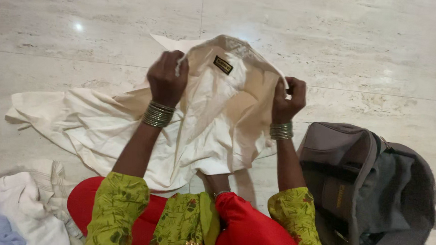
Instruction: The person folds a pair of grey trousers by hand, places them inside a brown bag, and then spreads a white shirt on the floor to continue folding it.
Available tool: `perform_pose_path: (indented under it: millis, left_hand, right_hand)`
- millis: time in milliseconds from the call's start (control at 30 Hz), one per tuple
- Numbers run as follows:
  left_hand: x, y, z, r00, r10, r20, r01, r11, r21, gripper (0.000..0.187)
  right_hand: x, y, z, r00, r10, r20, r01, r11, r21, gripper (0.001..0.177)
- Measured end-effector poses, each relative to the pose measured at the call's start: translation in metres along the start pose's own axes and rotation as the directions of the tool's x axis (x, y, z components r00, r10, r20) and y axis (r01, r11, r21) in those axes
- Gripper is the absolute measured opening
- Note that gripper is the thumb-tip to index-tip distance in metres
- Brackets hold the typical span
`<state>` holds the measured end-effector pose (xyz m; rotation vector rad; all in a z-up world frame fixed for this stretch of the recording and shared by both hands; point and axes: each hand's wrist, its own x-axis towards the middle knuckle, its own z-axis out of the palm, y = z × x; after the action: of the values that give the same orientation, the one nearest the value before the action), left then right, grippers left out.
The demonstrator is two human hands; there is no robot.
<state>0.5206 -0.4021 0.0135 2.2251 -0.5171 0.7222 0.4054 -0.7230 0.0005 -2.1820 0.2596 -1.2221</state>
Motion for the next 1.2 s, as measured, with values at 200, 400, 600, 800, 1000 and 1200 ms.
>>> perform_pose_path:
  millis: [200, 400, 600, 800, 1000, 1200]
  left_hand:
    - [-0.115, 0.03, 0.024, 0.767, 0.099, 0.634, -0.042, 0.994, -0.104, 0.069]
    - [-0.159, -0.051, -0.009, 0.901, -0.066, 0.429, -0.035, 0.974, 0.223, 0.034]
    - [-0.147, -0.126, -0.044, 0.918, -0.164, 0.361, -0.048, 0.858, 0.511, 0.04]
    - [-0.137, -0.177, -0.03, 0.831, -0.187, 0.525, -0.14, 0.842, 0.522, 0.058]
    - [-0.135, -0.187, -0.011, 0.786, -0.249, 0.565, -0.007, 0.911, 0.412, 0.018]
    - [-0.109, -0.149, -0.048, 0.804, -0.182, 0.566, -0.032, 0.937, 0.347, 0.02]
  right_hand:
    - [-0.097, -0.04, 0.024, 0.721, 0.023, 0.692, -0.099, 0.993, 0.071, 0.035]
    - [-0.133, 0.018, -0.018, 0.803, 0.128, 0.581, -0.043, 0.987, -0.158, 0.015]
    - [-0.138, 0.044, -0.047, 0.795, 0.159, 0.585, 0.01, 0.962, -0.274, 0.019]
    - [-0.141, 0.059, -0.052, 0.778, 0.153, 0.609, 0.071, 0.943, -0.326, 0.04]
    - [-0.147, 0.073, -0.055, 0.783, 0.281, 0.556, -0.05, 0.918, -0.394, 0.011]
    - [-0.146, 0.061, -0.053, 0.774, 0.143, 0.617, 0.128, 0.919, -0.374, 0.034]
